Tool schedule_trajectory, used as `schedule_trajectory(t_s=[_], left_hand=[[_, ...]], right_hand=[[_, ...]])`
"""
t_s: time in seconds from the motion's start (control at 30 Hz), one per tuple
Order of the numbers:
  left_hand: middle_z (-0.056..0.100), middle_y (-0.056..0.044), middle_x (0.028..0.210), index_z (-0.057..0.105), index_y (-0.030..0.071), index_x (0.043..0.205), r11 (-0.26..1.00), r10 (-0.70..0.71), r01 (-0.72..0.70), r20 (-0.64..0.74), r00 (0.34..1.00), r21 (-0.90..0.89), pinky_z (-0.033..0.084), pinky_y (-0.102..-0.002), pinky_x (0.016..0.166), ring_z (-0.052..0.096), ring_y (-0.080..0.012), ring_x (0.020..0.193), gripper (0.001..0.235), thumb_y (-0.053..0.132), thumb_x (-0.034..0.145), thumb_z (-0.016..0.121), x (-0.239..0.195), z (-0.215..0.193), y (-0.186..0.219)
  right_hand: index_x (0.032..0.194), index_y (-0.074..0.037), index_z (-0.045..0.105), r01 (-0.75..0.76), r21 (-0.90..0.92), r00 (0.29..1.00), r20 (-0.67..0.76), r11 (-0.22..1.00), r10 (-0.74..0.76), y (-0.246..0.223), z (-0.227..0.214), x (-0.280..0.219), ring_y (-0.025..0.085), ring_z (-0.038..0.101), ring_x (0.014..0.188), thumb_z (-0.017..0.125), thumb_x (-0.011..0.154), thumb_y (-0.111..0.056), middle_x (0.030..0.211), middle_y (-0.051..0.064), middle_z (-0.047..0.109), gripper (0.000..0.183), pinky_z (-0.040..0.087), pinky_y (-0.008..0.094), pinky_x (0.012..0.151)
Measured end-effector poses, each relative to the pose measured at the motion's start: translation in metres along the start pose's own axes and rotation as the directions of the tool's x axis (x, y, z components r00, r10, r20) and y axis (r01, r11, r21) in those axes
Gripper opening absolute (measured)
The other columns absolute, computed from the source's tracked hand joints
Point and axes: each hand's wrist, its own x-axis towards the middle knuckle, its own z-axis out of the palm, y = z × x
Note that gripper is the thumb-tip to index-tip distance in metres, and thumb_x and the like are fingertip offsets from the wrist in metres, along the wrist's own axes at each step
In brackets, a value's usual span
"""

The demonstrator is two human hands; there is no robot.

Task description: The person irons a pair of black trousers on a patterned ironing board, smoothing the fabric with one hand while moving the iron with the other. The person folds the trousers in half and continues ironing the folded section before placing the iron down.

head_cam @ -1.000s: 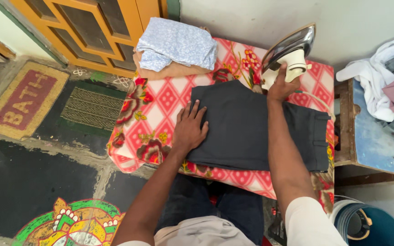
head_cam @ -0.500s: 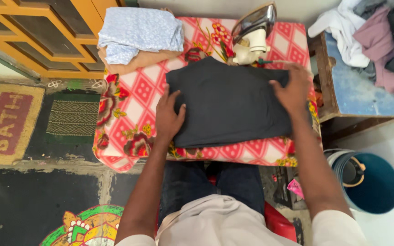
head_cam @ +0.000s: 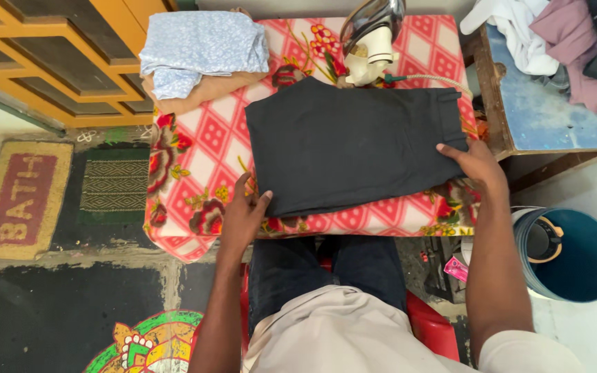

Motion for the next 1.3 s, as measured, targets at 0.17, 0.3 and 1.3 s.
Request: schedule_trajectory(t_s=[0.17,0.3,1.3], left_hand=[[0.068,-0.007,0.075,0.044,0.009,0.145,0.965,0.106,-0.096,0.028,0.994,-0.245,0.050,-0.031,0.058,0.064,-0.0142,0.064,0.060,0.017,0.091,0.070,0.014,0.000,0.000],[0.066,-0.005,0.077,0.044,0.006,0.141,0.892,0.161,-0.141,0.010,0.987,-0.430,0.044,-0.028,0.055,0.058,-0.0106,0.064,0.051,0.014,0.097,0.068,0.021,-0.016,-0.005],[0.067,-0.009,0.117,0.068,0.010,0.117,0.806,0.569,-0.514,-0.144,0.810,0.294,0.043,-0.045,0.093,0.059,-0.0307,0.113,0.028,0.022,0.091,0.071,0.053,0.057,0.040]], right_hand=[[0.133,0.009,0.062,0.010,0.468,1.000,0.013,0.884,-0.018,0.008,-0.002,-0.017,0.021,0.068,0.106,0.069,0.099,-0.015,0.122,0.015,0.072,0.043,0.053,0.034,0.094],[0.134,0.007,0.060,-0.014,0.568,1.000,-0.011,0.823,0.024,0.021,0.003,-0.046,0.018,0.069,0.106,0.069,0.096,-0.014,0.119,0.012,0.073,0.045,0.053,0.032,0.096],[0.098,0.005,0.072,0.179,-0.362,0.947,-0.189,0.915,-0.260,-0.026,0.025,0.089,0.041,0.070,0.084,0.066,0.099,-0.046,0.086,0.027,0.070,0.052,0.051,0.048,0.078]])
